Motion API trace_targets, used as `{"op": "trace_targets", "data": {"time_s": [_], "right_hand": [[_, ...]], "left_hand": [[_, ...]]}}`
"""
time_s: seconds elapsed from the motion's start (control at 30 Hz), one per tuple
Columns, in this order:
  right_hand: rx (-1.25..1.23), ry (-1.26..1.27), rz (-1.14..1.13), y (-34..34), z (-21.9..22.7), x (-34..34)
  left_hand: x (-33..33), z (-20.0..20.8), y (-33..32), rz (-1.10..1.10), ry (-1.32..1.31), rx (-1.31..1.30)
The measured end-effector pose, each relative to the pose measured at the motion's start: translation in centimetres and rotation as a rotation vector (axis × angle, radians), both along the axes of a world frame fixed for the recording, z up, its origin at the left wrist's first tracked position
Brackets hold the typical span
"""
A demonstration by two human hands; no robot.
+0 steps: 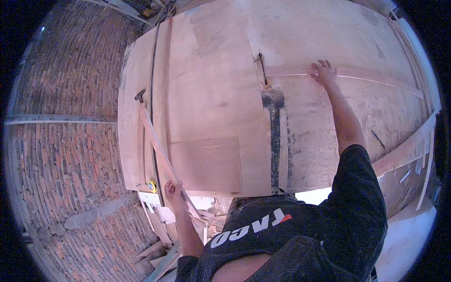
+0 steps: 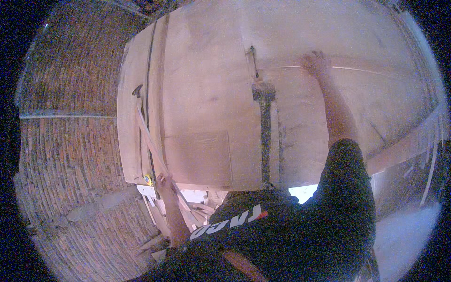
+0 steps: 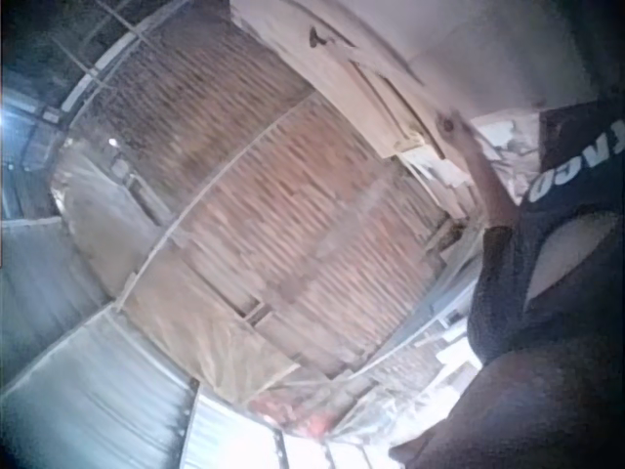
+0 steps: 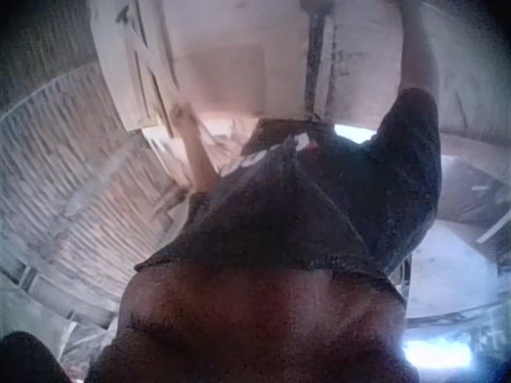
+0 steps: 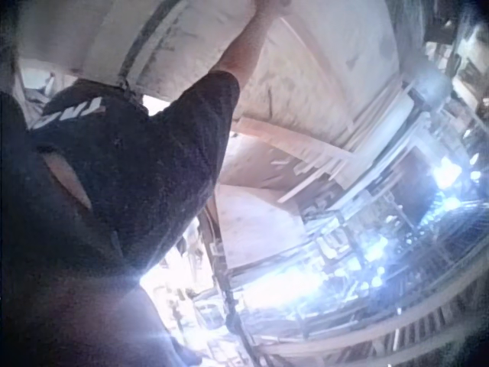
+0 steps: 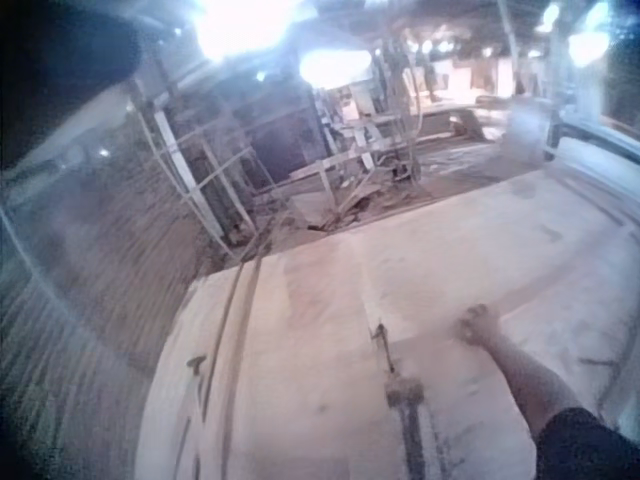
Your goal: The person aligns and stacks thin wooden strips on a large workbench, then picks up a small packet and applies its contents to the edges of the strips. The person continues to handle and arrange the strips on the bench.
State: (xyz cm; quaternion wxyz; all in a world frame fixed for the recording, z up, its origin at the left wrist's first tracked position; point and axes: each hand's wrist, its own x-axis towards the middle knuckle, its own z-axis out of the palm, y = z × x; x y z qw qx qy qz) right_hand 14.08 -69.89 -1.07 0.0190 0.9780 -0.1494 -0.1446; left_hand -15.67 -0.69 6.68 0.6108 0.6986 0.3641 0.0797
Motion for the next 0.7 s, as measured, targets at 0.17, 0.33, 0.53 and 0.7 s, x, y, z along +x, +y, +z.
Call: {"op": "trace_targets", "data": {"time_s": [0.17,0.33,0.53,0.7], "right_hand": [[-0.12,-0.016,0.088,-4.4,-4.0,0.9],[-0.211,0.011,0.214,-4.6,-3.1,-4.7],[-0.254,-0.204,0.481,-5.0,-5.1,-18.2],[-0.046,-0.252,0.472,9.6,-1.0,-23.6]], "left_hand": [[0.9,0.2,3.0,0.031,-0.192,-0.02],[2.4,3.3,8.2,0.088,-0.125,0.413],[7.4,2.3,16.9,-0.077,0.084,0.841],[13.7,-3.1,25.1,-0.184,0.347,1.097]]}}
